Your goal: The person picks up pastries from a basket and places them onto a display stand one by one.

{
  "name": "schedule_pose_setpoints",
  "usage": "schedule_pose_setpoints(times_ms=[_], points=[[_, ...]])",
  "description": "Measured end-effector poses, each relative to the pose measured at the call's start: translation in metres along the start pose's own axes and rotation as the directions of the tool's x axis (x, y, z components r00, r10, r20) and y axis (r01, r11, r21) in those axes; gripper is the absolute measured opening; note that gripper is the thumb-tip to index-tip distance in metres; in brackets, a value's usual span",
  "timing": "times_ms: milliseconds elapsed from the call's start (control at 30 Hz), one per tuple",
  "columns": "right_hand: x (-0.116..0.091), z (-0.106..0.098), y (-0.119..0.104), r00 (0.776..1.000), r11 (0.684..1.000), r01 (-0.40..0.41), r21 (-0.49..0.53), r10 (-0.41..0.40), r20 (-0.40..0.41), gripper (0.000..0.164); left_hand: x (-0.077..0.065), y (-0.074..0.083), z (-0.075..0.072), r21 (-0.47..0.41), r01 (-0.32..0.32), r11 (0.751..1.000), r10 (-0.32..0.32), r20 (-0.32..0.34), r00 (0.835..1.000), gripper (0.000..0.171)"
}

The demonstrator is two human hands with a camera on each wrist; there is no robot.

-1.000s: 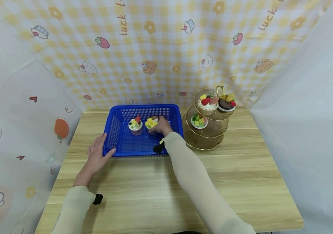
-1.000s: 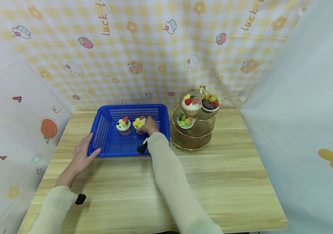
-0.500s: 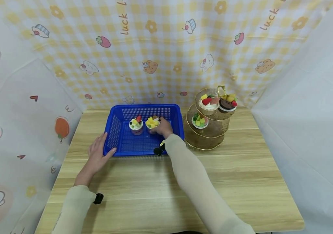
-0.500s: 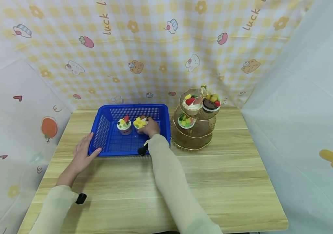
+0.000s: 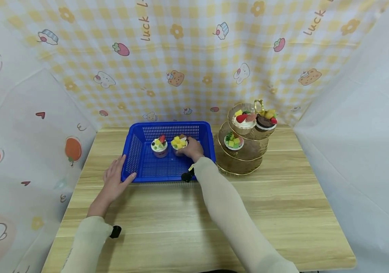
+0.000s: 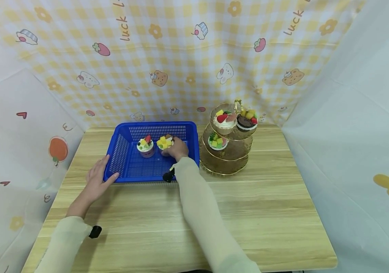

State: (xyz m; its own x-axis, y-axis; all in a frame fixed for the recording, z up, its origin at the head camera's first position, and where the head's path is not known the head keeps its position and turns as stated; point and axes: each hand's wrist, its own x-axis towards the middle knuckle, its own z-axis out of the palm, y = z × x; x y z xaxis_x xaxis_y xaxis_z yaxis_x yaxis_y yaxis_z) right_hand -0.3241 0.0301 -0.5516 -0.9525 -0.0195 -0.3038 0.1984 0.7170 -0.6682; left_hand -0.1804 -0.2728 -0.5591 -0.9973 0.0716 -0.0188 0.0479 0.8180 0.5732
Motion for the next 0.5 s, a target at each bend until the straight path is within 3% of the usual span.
schedule_pose_setpoints(times_ms=[167, 500], points=[[0.008, 0.0, 0.003, 1.0, 1.0, -0.003, -0.025, 0.002, -0.017, 0.084, 0.0, 0.0, 0.0, -0.007, -0.001, 1.0, 0.001, 0.003, 1.0, 0.088], [0.005, -0.017, -0.003, 0.995, 0.994, 0.086, 0.063, -0.084, -0.046, 0.086, -0.001, 0.002, 0.0, -0.011, 0.003, 1.0, -0.003, 0.007, 1.0, 0.088]])
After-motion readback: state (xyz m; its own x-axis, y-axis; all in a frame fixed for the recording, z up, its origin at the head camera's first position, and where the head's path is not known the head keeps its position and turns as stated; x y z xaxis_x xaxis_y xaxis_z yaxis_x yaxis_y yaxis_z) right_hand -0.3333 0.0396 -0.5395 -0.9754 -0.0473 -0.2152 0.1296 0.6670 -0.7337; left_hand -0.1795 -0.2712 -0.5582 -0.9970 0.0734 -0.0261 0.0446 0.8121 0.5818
